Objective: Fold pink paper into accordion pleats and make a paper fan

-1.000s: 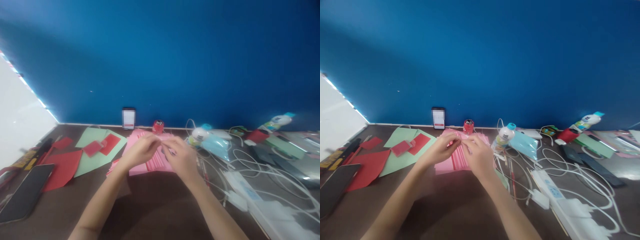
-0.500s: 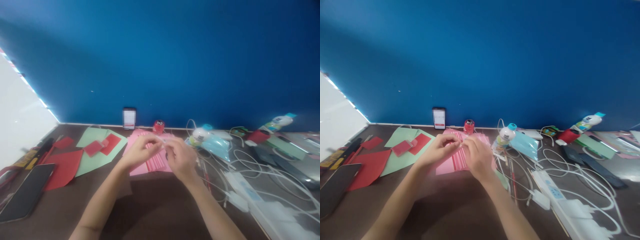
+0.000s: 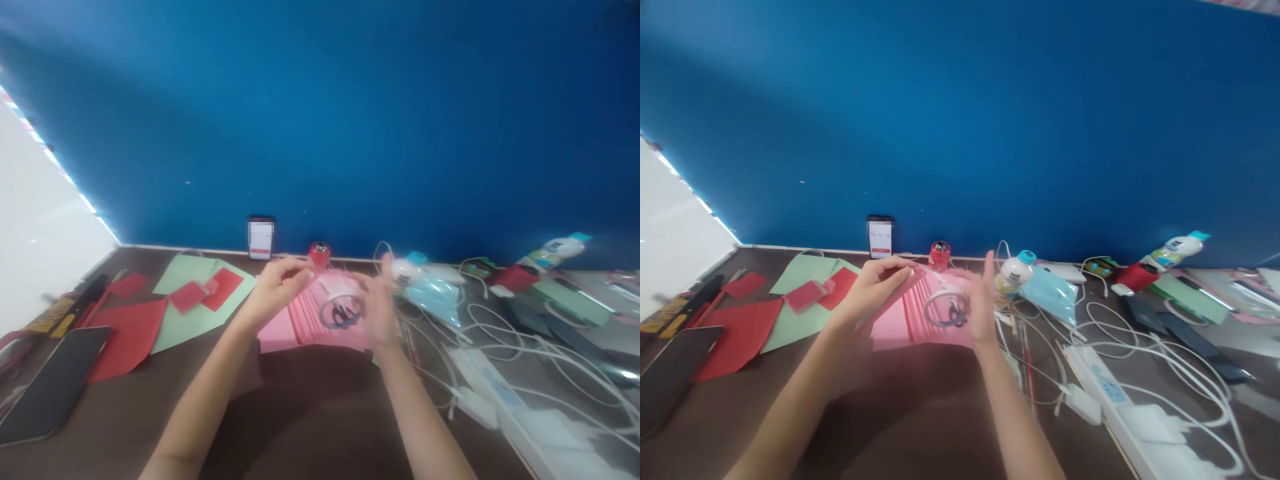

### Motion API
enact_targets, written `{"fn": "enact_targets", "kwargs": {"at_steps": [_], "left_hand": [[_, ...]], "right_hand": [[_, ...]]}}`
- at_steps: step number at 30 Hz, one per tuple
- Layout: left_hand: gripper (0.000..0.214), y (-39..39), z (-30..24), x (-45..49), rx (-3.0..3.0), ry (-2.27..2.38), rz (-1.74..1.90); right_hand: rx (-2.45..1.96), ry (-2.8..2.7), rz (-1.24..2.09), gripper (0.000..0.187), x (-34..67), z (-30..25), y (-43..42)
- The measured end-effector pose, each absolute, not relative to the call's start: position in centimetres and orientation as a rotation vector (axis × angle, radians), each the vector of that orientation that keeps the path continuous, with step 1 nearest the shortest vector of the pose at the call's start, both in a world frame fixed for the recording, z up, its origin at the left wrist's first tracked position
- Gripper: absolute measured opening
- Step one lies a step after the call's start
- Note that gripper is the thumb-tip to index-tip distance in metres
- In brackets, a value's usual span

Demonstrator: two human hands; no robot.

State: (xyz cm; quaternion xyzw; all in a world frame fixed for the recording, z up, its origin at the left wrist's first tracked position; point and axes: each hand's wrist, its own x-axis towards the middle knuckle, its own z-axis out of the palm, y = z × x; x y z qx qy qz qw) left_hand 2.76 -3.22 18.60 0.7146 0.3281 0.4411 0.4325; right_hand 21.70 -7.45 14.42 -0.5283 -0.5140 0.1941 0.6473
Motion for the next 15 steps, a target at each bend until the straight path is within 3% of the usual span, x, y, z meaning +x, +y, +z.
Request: {"fn": "enact_targets", "kwargs": {"at_steps": [2,5,11,15], "left_hand": [[0.021,-2.9,18.4,2.5,1.778,0.833,1.128],[0.024,-2.4,18.4,1.9,1.789,0.881,1.133],[0.022,-2.2,19.1,0.8,1.755,0.957,1.206],[0.022,-2.1,19.5,0.4,1.662,0.938,1.275]], "right_hand": [[-1.177,-0.940,0.750,0.049,21.9,14.0,-7.3],[-1.191,-0.807,0.926,0.043,22.3,13.4,-7.1],[-1.237,-0.712,1.058,0.030,22.8,12.0,-7.2],[-1.207,-0.672,1.011,0.032,22.7,10.9,-7.6]]}}
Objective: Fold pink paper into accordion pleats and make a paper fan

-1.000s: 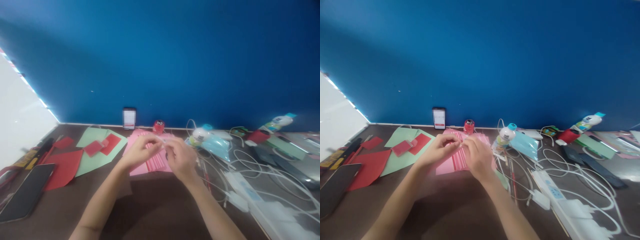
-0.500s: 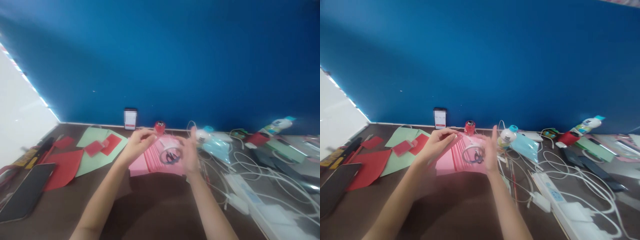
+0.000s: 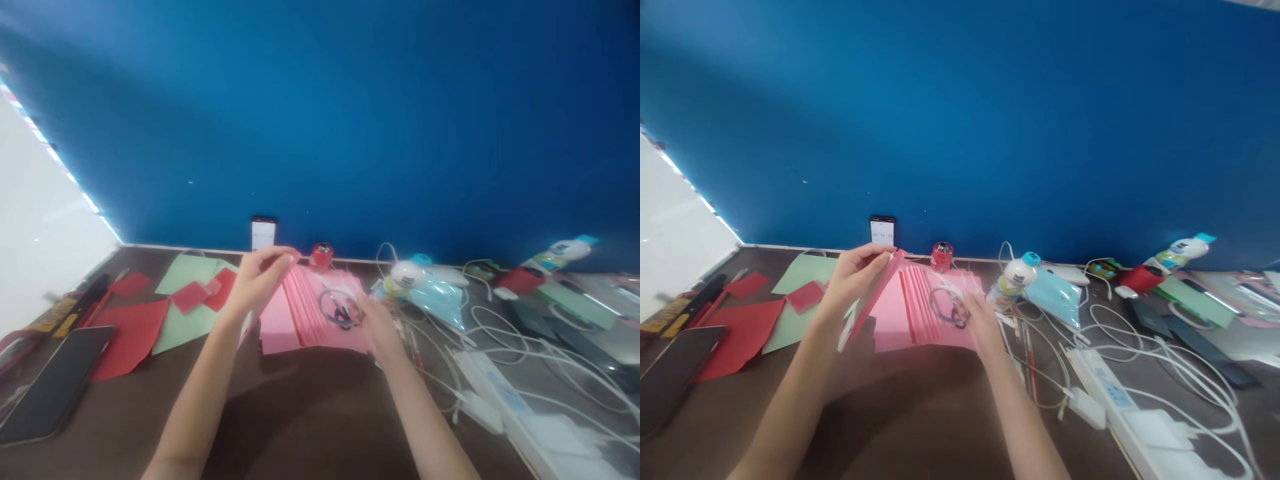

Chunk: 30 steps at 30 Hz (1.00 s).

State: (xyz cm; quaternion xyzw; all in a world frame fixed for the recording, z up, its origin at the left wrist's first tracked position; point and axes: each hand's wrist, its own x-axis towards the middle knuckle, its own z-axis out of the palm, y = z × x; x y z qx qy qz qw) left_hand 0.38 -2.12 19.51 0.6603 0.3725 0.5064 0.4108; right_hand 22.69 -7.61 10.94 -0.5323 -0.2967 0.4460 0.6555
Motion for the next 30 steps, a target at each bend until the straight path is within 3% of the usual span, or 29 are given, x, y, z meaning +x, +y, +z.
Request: {"fn": "enact_targets", "kwargs": {"at_steps": [6,12,18,21,27,30], "left_hand": [[0.025,-1.5,19.0,0.0,1.533,0.959,1.389],[0.034,0.3,17.5,-0.2,1.110,0.827,1.542],[0.033,1.6,16.8,0.0,0.730,0.710,1.474],[0.028,1.8,16.4,0.8,0.642,0.646,1.454],[0.026,1.3,14.8,3.7,0.556,0.662,1.417],[0.026,1.2,13.8,4.8,0.570,0.696,1.452]], "right_hand": [[-1.419,-0.893,0.745,0.035,23.5,8.9,-7.8],[-1.558,-1.488,-0.107,0.029,25.6,6.3,-7.2],[-1.829,-1.744,-0.439,0.020,25.8,3.3,-7.2],[-1.664,-1.740,-0.260,0.025,23.7,3.8,-8.0],[-1.428,-1.556,0.568,0.062,16.6,6.8,-9.0],[-1.410,-1.339,0.753,0.057,14.8,7.1,-8.3]]}}
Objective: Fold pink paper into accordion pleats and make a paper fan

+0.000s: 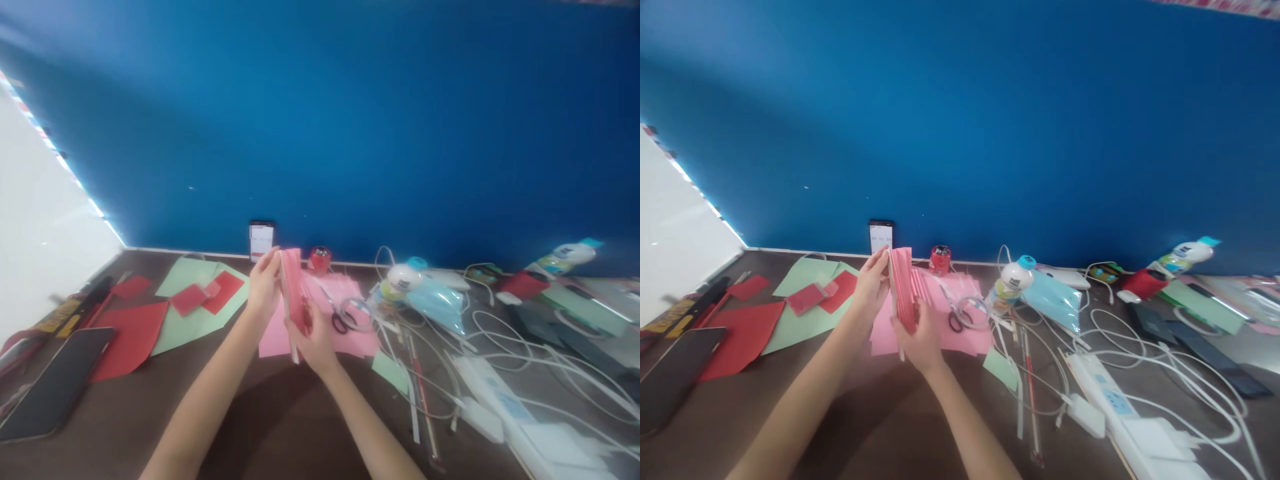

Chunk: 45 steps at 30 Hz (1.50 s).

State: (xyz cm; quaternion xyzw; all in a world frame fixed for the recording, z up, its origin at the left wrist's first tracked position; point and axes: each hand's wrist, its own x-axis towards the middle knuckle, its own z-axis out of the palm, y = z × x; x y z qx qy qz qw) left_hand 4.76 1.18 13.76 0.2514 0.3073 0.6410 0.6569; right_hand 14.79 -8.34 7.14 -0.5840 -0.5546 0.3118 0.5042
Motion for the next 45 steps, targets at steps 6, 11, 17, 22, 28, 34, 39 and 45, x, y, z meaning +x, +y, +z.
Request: {"fn": "enact_targets", "kwargs": {"at_steps": [6,11,17,22,28,34,39,45], "left_hand": [[0.027,1.2,10.6,5.2,0.661,0.810,1.387],[0.056,-0.7,7.6,4.4,0.868,0.828,0.975],[0.038,-0.9,5.7,3.3,0.935,0.590,0.808],[0.030,-0.3,5.0,2.5,0.704,0.474,0.873],[0.033,0.6,3.8,1.6,0.501,0.495,0.862],[0.043,1.9,3.6,1.4,0.415,0.499,0.957],[0.039,2.4,3.9,1.2,0.381,0.520,1.074],[0.036,3.4,3.8,0.3,0.246,0.540,1.273]], "right_hand": [[-1.250,-0.977,1.092,0.039,15.4,6.3,-7.5],[-1.127,-0.860,1.286,0.046,15.5,5.4,-7.7],[-1.219,-0.968,1.257,0.044,14.8,4.5,-8.0],[-1.362,-1.095,1.336,0.043,14.7,4.1,-8.6],[-1.374,-1.154,1.372,0.036,14.9,5.0,-8.8],[-1.422,-1.300,1.298,0.031,16.0,4.9,-8.9],[-1.428,-1.349,1.324,0.033,17.3,5.5,-8.7],[-1.514,-1.459,1.275,0.030,20.1,7.0,-8.5]]}}
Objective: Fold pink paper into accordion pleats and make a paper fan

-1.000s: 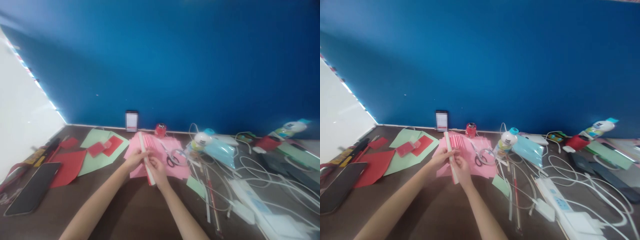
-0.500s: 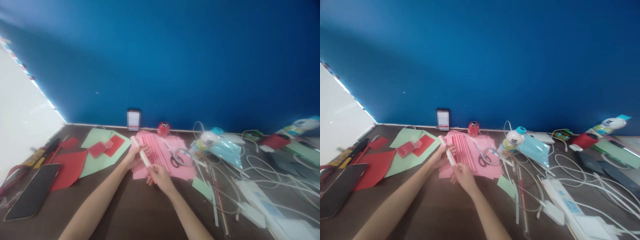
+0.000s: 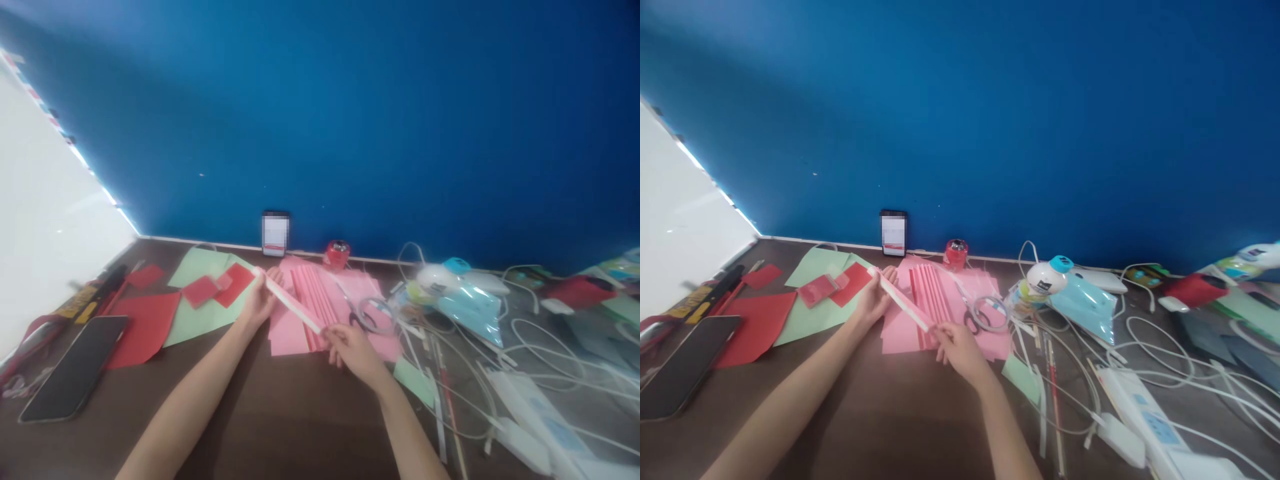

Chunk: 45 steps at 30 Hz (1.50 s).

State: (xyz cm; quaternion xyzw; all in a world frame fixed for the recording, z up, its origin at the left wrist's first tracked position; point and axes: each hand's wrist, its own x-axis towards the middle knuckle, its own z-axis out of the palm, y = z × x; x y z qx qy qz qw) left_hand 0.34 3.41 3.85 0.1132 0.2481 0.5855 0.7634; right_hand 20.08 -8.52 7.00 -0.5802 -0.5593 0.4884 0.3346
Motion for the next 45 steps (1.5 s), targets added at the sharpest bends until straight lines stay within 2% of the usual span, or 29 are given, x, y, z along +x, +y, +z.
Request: {"fn": "enact_targets", "kwargs": {"at_steps": [6,11,14,18,21,32,37,40,45], "left_hand": [[0.036,3.5,4.0,0.5,0.252,0.568,1.306],[0.035,2.8,4.1,1.4,0.305,0.585,1.216],[0.034,2.8,4.1,1.3,0.290,0.583,1.222],[0.032,2.6,4.3,0.9,0.244,0.509,1.183],[0.032,2.4,4.5,0.7,0.223,0.483,1.155],[0.027,2.9,3.8,0.2,0.256,0.541,1.232],[0.038,1.2,4.1,0.8,0.524,0.396,1.038],[0.036,-0.4,4.1,2.0,0.637,0.382,0.959],[0.030,-2.0,4.0,3.5,0.723,0.475,0.870]], "right_hand": [[-1.511,-1.340,0.966,0.031,20.4,7.1,-8.5],[-1.585,-1.444,0.807,0.049,18.4,6.6,-8.6],[-1.648,-1.521,0.628,0.046,18.1,6.2,-8.6],[-1.608,-1.586,0.844,0.026,18.5,5.8,-8.4],[-1.572,-1.589,0.897,0.022,18.8,5.6,-8.3],[-1.504,-1.467,1.002,0.020,20.1,6.0,-8.2],[-1.400,-1.024,1.142,0.029,19.2,5.9,-7.9],[-1.215,-0.787,1.245,0.036,18.1,5.6,-7.8],[-1.263,-0.749,1.103,0.034,17.3,4.7,-7.7]]}}
